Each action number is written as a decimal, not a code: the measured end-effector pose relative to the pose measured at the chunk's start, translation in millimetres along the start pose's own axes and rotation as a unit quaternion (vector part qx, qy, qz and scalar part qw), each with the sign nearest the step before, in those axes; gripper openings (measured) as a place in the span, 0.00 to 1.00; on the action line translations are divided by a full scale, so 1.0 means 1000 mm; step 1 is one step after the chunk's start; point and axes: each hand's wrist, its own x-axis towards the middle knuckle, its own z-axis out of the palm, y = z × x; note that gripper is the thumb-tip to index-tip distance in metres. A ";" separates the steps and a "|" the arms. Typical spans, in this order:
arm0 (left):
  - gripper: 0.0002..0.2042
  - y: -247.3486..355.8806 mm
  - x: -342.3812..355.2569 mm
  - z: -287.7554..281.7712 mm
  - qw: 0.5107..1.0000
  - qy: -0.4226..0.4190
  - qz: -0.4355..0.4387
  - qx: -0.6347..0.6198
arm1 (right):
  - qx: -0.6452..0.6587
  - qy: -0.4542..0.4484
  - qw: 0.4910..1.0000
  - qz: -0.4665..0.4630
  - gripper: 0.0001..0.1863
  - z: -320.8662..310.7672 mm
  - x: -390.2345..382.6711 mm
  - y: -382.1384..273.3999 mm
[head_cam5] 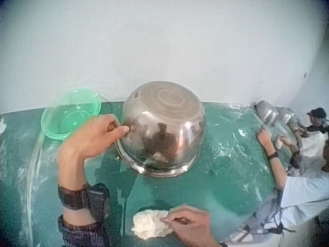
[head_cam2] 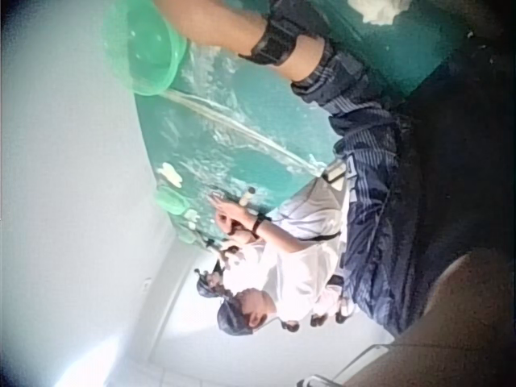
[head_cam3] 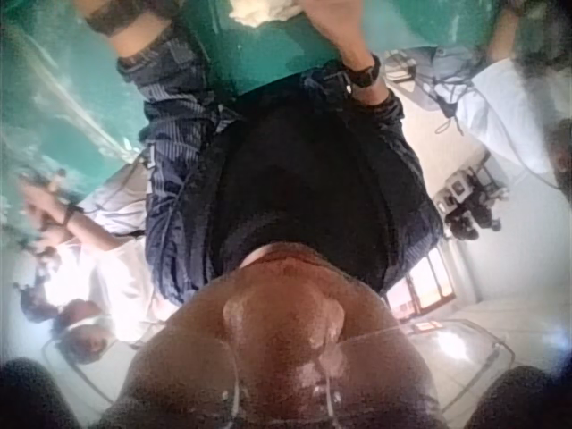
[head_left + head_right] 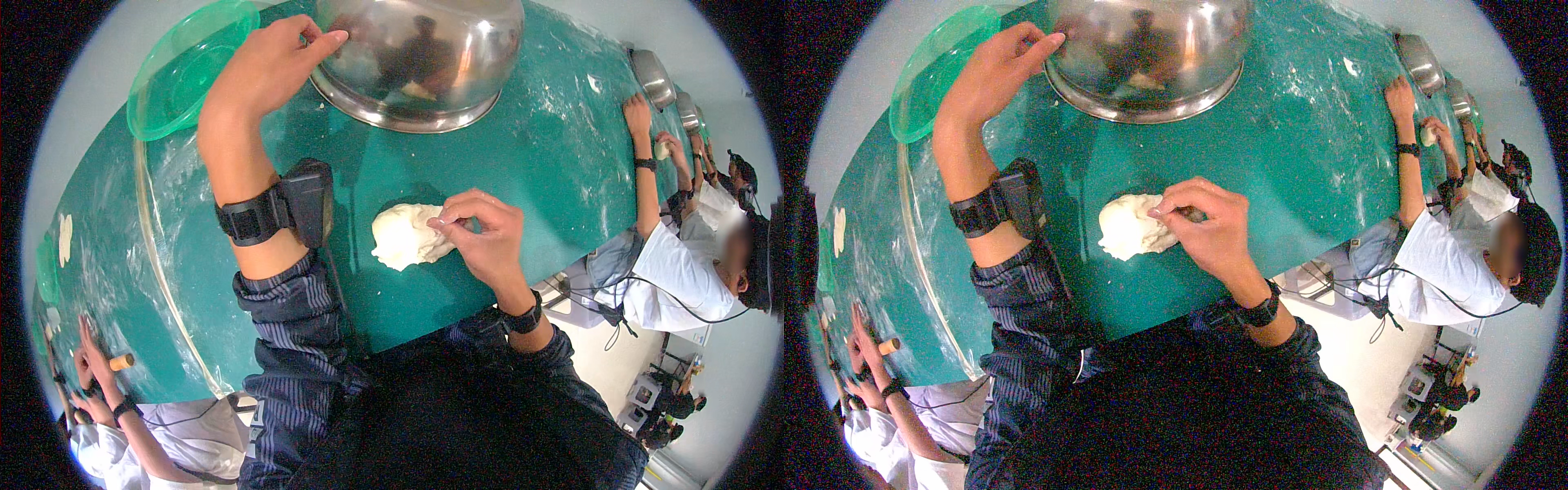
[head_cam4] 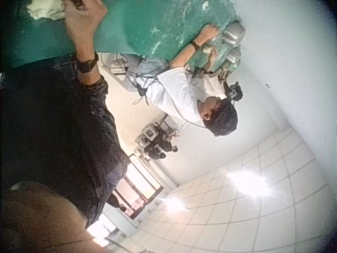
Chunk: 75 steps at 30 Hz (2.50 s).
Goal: Shaping and rolling small pieces of dough on a green preparation table.
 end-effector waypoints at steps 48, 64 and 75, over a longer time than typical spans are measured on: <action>0.20 0.045 -0.017 -0.026 0.994 -0.048 -0.099 -0.028 | -0.026 -0.033 0.999 -0.021 0.14 -0.053 -0.023 0.021; 0.26 -0.019 -0.013 -0.004 0.999 -0.031 -0.017 -0.040 | -0.462 -0.190 0.860 -0.103 0.40 0.006 0.006 -0.041; 0.27 -0.014 -0.013 -0.002 0.999 -0.026 0.006 -0.043 | -0.346 -0.121 0.919 -0.147 0.33 -0.040 0.031 0.025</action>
